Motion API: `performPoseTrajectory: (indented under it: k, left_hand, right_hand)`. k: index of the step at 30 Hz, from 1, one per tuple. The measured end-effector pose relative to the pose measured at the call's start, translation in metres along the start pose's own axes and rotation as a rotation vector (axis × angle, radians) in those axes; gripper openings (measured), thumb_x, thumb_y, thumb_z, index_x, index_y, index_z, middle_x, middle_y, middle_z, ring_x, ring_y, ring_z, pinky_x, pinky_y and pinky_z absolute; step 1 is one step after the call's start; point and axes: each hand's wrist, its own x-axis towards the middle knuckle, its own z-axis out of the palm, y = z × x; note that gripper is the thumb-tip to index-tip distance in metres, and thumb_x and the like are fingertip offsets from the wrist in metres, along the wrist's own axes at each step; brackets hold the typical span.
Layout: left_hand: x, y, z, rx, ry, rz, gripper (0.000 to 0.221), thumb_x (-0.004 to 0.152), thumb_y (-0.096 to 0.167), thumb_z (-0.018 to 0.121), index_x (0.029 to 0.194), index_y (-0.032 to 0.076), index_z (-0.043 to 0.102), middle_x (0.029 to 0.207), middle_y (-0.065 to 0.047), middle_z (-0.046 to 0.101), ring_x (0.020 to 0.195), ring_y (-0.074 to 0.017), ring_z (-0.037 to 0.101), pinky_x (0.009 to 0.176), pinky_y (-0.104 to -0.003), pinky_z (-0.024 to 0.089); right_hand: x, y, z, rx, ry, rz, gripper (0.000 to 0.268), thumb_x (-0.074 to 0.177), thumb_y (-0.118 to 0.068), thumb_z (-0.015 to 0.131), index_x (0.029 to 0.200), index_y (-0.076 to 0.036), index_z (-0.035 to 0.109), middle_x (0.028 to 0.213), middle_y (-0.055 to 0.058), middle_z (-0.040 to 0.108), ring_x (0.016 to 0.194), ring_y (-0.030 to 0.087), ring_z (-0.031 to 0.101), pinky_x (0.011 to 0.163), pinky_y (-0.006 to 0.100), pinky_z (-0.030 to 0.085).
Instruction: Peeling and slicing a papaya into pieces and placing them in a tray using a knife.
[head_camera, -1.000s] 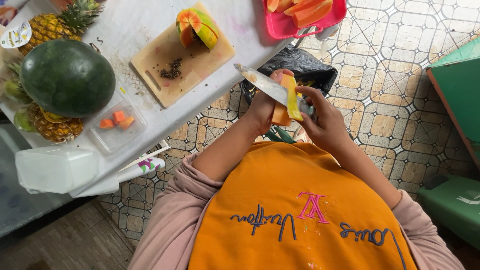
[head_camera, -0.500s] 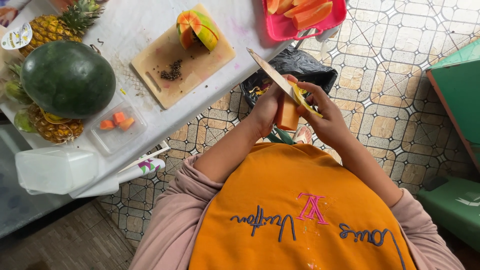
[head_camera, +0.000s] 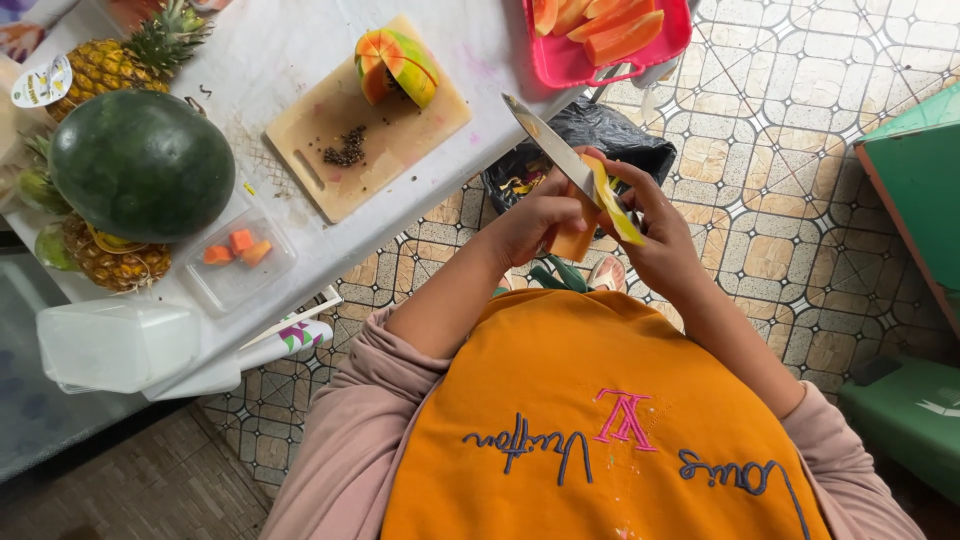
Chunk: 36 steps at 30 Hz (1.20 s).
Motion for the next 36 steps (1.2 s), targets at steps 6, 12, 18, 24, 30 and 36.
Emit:
performPoseTrajectory:
  k: [6, 12, 18, 24, 30, 36]
  left_hand:
    - [-0.001, -0.002, -0.001, 0.043, 0.032, -0.008, 0.090, 0.064, -0.009, 0.057, 0.148, 0.018, 0.043, 0.117, -0.013, 0.062, 0.111, -0.0283, 0.060, 0.103, -0.043, 0.043]
    - [-0.003, -0.009, -0.012, 0.093, 0.054, -0.022, 0.082, 0.062, -0.009, 0.059, 0.139, 0.020, 0.051, 0.111, -0.008, 0.064, 0.105, -0.0236, 0.061, 0.100, -0.037, 0.046]
    - [-0.011, 0.007, -0.005, 0.120, 0.198, -0.112, 0.074, 0.064, 0.002, 0.059, 0.136, 0.021, 0.053, 0.090, -0.013, 0.060, 0.085, -0.0243, 0.061, 0.075, -0.034, 0.051]
    - [0.004, 0.010, -0.073, 0.256, 0.584, -0.199, 0.072, 0.063, 0.013, 0.068, 0.132, 0.023, 0.052, 0.105, -0.018, 0.059, 0.089, -0.0317, 0.059, 0.071, -0.039, 0.052]
    - [0.082, 0.060, -0.049, 0.843, 0.685, -0.289, 0.077, 0.061, 0.023, 0.072, 0.135, 0.022, 0.048, 0.113, -0.013, 0.066, 0.104, -0.0343, 0.070, 0.089, -0.047, 0.055]
    - [0.207, 0.047, -0.070, 1.416, 0.327, -0.167, 0.070, 0.082, 0.034, 0.064, 0.143, 0.029, 0.030, 0.133, -0.016, 0.065, 0.128, -0.0371, 0.062, 0.111, -0.053, 0.046]
  right_hand:
    - [0.010, 0.040, -0.005, 0.073, -0.024, 0.049, 0.042, 0.104, -0.027, 0.063, 0.143, -0.020, 0.050, 0.088, 0.016, 0.053, 0.068, 0.022, 0.053, 0.058, 0.027, 0.042]
    - [0.012, 0.044, -0.001, 0.273, -0.086, 0.097, 0.036, 0.105, -0.026, 0.059, 0.136, -0.013, 0.045, 0.076, 0.009, 0.050, 0.039, 0.014, 0.046, 0.039, 0.023, 0.039]
    - [0.020, 0.036, 0.009, 0.580, -0.069, 0.320, 0.041, 0.104, -0.043, 0.056, 0.132, -0.016, 0.043, 0.076, 0.007, 0.042, 0.038, 0.011, 0.040, 0.034, 0.022, 0.034]
    - [0.049, 0.094, -0.008, 0.706, -0.112, 0.603, 0.053, 0.100, -0.057, 0.055, 0.134, -0.017, 0.049, 0.083, 0.008, 0.045, 0.044, 0.014, 0.040, 0.038, 0.026, 0.033]
    - [0.065, 0.171, -0.047, 0.766, -0.218, 0.486, 0.071, 0.098, -0.064, 0.051, 0.146, -0.012, 0.050, 0.087, 0.007, 0.047, 0.042, 0.014, 0.041, 0.036, 0.029, 0.039]
    - [0.023, 0.171, -0.071, 0.738, -0.129, 0.421, 0.071, 0.100, -0.062, 0.049, 0.152, -0.013, 0.044, 0.086, 0.005, 0.047, 0.040, 0.012, 0.043, 0.035, 0.027, 0.039]
